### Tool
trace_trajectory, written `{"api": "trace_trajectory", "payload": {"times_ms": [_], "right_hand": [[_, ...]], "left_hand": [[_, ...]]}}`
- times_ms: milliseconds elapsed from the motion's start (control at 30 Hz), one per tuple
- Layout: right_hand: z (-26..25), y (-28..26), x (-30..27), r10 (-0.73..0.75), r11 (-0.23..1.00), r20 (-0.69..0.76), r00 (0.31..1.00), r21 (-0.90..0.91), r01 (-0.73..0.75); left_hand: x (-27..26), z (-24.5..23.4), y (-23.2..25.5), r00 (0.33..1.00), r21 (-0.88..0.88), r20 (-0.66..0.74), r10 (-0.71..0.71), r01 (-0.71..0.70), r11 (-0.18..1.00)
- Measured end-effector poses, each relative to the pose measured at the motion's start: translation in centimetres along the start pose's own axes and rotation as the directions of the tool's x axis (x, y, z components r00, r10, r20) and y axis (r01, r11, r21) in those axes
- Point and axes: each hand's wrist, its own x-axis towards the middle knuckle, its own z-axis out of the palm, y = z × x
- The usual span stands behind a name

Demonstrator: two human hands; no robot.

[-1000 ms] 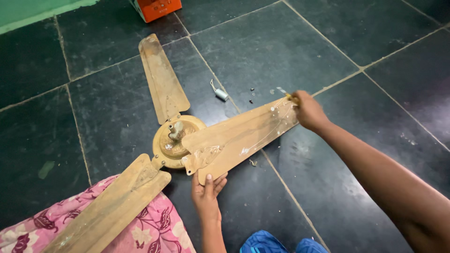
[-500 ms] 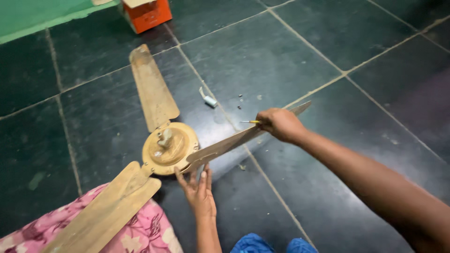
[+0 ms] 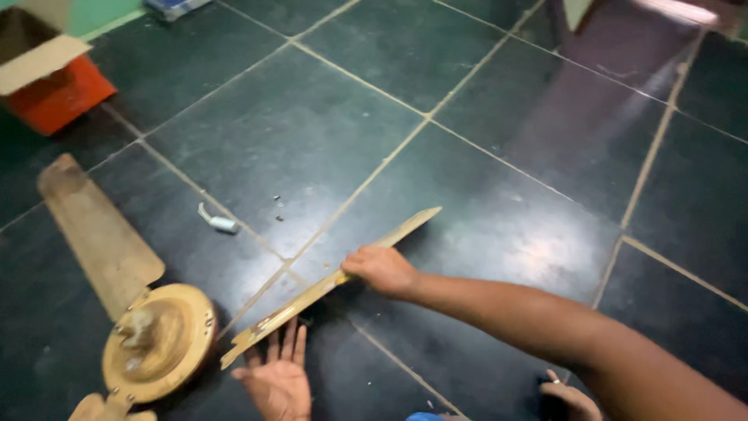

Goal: The person attaches fan blades to the central hub of a ceiling fan using a screwdriver. They align each blade, insert screws, and tighten them to secure the blades to the hub.

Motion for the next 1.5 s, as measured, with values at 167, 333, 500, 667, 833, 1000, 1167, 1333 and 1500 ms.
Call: {"api": "trace_trajectory", "payload": {"times_ms": [167, 333, 500, 667, 833, 1000, 1167, 1333, 1500], "right_hand": [[1.0, -0.2, -2.6, -0.029, 0.998, 0.096, 0.995, 0.061, 0.024], [0.7, 1.7, -3.4, 0.058, 0.978, 0.260, 0.964, 0.180, -0.107], [2.7, 6.3, -3.7, 0.771, 0.590, 0.145, 0.620, 0.205, -0.781], [4.6, 9.4, -3.7, 0.757, 0.617, 0.183, 0.627, 0.114, -0.778], [4.2, 0.6, -2.5, 0.586, 0.783, 0.393, 0.709, -0.051, -0.619], [2.5, -7.6, -3.1, 0.357, 0.901, 0.493, 0.793, 0.041, -0.432], [3.7, 1.1, -2.2, 0.622, 0.756, 0.398, 0.674, -0.080, -0.650], [3.3, 12.4, -4.1, 0.801, 0.587, 0.347, 0.487, -0.303, -0.750], [1.9, 15.9, -5.9, 0.864, 0.500, 0.214, 0.455, -0.275, -0.821]], "left_hand": [[0.2, -2.6, -0.5, 0.942, 0.060, -0.312, -0.125, 0.150, 0.987], [1.5, -4.7, -0.9, 0.940, 0.210, -0.310, -0.139, 0.211, 0.955], [0.9, -3.5, -0.7, 0.985, 0.245, -0.171, -0.008, 0.050, 0.968], [0.9, -3.4, 0.0, 0.994, 0.281, -0.110, 0.013, 0.019, 0.960], [0.7, -4.1, -0.5, 0.998, 0.305, -0.062, -0.024, 0.042, 0.951], [0.2, -1.6, -0.2, 0.988, 0.353, -0.154, 0.030, 0.026, 0.935], [-1.0, 1.7, 1.0, 0.988, 0.388, -0.114, 0.105, -0.053, 0.920], [-0.9, 1.8, 1.5, 0.991, 0.349, -0.078, 0.109, -0.075, 0.934], [0.1, -0.1, 1.1, 0.982, 0.301, -0.133, 0.135, -0.090, 0.949]]}}
